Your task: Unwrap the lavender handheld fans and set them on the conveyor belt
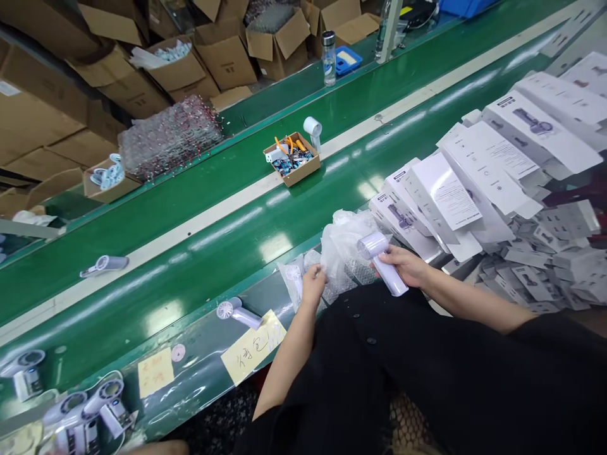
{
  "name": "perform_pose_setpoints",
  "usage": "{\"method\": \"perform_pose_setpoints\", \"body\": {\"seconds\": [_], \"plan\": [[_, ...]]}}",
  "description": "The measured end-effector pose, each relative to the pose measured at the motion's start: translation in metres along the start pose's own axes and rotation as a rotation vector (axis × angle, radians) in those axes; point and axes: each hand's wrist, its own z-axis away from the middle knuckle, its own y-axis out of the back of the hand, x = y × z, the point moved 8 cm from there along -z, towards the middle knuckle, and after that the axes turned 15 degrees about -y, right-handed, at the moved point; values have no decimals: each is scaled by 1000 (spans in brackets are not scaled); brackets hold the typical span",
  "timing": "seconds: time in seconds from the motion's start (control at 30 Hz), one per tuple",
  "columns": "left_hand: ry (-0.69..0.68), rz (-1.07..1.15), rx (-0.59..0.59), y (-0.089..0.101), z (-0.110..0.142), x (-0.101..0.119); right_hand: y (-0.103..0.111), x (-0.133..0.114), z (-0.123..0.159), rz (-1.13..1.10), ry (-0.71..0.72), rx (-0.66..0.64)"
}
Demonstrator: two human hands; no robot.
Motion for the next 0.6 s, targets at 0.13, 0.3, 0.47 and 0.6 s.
{"method": "perform_pose_setpoints", "body": {"seconds": [0.13,0.3,0.47,0.6], "plan": [[31,324,227,24,0,34,-41,2,7,167,-5,-208],[-148,254,35,30,-3,92,-103,6,7,410,-145,-388],[-221,48,-91,58,3,108,-100,8,-6,588,-199,-283],[-251,-125,-30,57,8,110,-80,13,-18,695,-181,-96]]}}
